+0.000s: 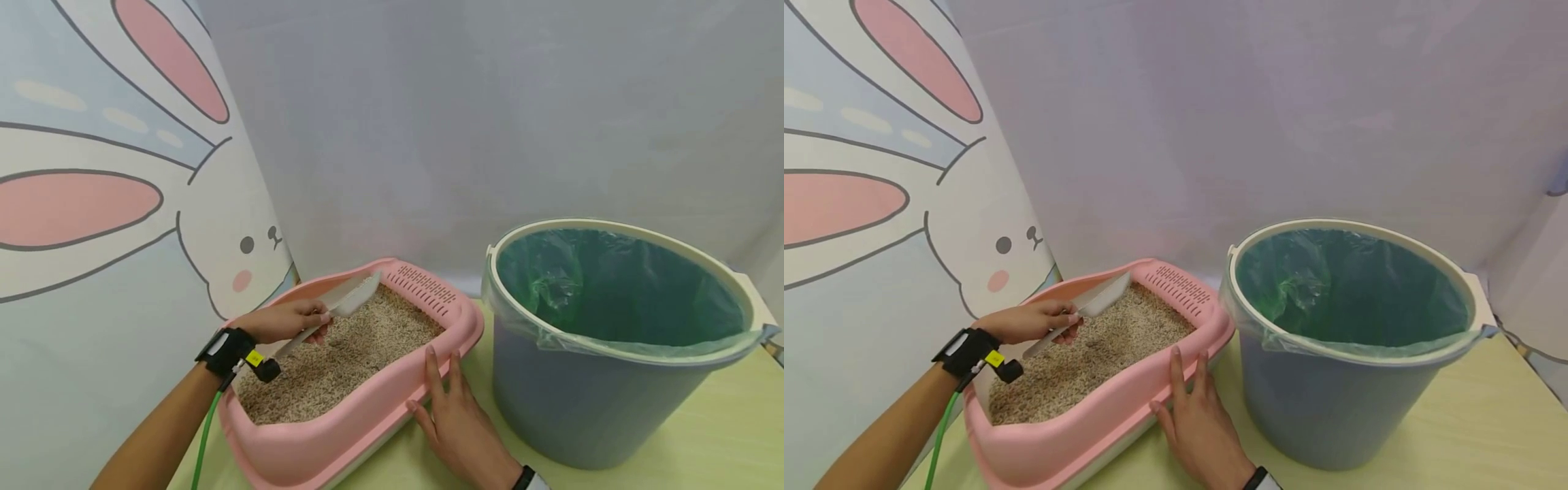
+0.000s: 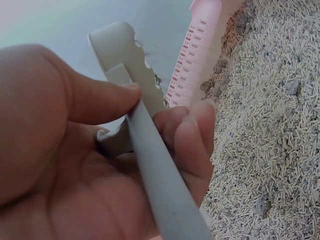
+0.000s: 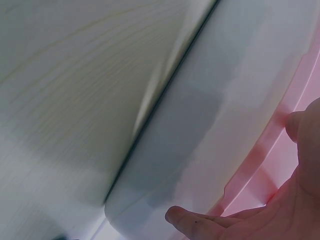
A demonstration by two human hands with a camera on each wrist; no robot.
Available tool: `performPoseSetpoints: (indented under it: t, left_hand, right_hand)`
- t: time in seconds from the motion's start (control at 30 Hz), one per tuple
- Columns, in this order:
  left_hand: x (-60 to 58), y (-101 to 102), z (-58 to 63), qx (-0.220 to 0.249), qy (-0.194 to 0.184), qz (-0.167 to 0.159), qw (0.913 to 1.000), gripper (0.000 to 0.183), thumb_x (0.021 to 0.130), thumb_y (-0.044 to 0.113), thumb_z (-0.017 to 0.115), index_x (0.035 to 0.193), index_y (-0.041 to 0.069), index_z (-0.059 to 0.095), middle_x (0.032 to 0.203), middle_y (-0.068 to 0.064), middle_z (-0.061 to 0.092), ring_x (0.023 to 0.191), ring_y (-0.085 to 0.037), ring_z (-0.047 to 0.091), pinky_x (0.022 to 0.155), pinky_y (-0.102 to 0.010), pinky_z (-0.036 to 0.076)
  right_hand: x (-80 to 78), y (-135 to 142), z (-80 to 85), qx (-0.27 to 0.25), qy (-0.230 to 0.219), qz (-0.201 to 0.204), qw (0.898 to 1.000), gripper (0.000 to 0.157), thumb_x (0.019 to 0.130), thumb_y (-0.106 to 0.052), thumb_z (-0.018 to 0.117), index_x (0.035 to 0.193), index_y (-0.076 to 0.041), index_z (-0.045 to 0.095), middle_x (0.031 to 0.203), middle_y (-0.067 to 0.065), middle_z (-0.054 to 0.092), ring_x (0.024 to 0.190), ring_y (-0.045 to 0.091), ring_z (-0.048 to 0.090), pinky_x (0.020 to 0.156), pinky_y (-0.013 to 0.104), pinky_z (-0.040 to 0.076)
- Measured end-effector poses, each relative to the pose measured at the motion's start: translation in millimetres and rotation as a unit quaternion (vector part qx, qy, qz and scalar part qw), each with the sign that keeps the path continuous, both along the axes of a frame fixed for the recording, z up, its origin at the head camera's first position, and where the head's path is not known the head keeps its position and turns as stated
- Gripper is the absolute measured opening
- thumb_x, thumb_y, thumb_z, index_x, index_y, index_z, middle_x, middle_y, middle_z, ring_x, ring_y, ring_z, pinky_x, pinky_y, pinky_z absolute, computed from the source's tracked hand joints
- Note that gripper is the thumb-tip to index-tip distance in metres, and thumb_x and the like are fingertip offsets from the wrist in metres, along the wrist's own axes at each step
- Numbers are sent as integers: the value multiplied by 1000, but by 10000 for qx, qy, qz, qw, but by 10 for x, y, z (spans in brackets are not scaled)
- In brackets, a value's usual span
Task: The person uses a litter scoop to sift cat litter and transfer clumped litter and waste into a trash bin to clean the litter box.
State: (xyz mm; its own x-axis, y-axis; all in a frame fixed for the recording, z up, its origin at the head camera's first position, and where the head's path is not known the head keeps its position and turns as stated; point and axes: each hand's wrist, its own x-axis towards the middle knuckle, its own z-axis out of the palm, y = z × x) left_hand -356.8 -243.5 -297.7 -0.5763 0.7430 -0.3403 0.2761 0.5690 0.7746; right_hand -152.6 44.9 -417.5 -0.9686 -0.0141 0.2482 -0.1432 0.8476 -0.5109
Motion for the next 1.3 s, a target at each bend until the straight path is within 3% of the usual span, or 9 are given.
performPoseSetpoints:
  t: [0.2,0.47,0.6,0.7,0.8,0.93,1.07,1.23,1.3]
  left_hand:
    - [12,-31,-17,-53,282,59,9996,28,117,27,34,117,5,51,94,-13,53,80,-21,49,78,-37,46]
    - [131,0,-17,-446,1744,162,9835,24,115,24,45,130,8,53,80,-10,58,62,-12,46,64,-29,45]
    - [155,128,19,16,2763,-404,9602,63,109,5,53,164,26,32,130,-4,68,52,-11,45,54,-28,46]
    - [153,203,51,331,3289,-728,9410,96,100,-11,54,167,44,14,170,8,37,50,-12,47,50,-28,48]
    - [180,181,47,263,3295,-639,9416,91,101,-8,56,168,39,17,157,4,54,49,-12,46,51,-29,48]
    - [242,135,16,-127,3541,-180,9349,76,104,6,63,167,22,25,111,-2,71,55,-6,47,59,-28,48]
    - [277,155,4,-502,4187,28,9067,62,101,8,68,156,11,41,91,-2,64,56,-4,45,58,-25,43]
    - [307,190,23,-892,4924,145,8656,33,100,8,68,131,3,57,92,-4,62,64,-5,44,62,-24,38]
    - [318,201,41,-926,4925,250,8650,32,100,7,68,131,2,59,94,-6,65,67,-7,47,63,-25,39]
  right_hand:
    - [-3,-2,12,-38,-38,16,10000,80,108,-50,55,169,-14,17,166,42,18,145,56,44,103,58,54]
    - [-7,-3,20,-20,-60,31,10000,81,108,-49,55,169,-13,17,166,43,18,144,57,44,103,58,54]
    - [-3,-2,19,-31,-90,28,10000,81,107,-49,56,169,-13,18,166,42,18,144,57,44,103,58,54]
    - [-2,-1,12,-31,-83,20,10000,81,108,-50,55,169,-12,19,166,42,19,144,56,45,103,57,54]
    - [0,2,7,-30,-68,23,10000,80,108,-50,55,169,-12,19,165,42,19,144,56,45,103,58,54]
    - [2,6,9,-40,-46,24,10000,80,108,-50,55,169,-12,19,165,43,19,144,56,44,103,58,54]
    - [5,11,13,-62,-52,30,10000,80,108,-50,55,169,-12,21,165,43,20,145,56,44,102,58,54]
    - [8,12,15,-76,-78,52,9999,79,108,-51,54,168,-12,22,165,43,21,145,56,45,101,58,54]
    - [8,12,16,-80,-94,67,9999,80,108,-51,54,169,-12,21,165,43,20,144,57,44,101,58,54]
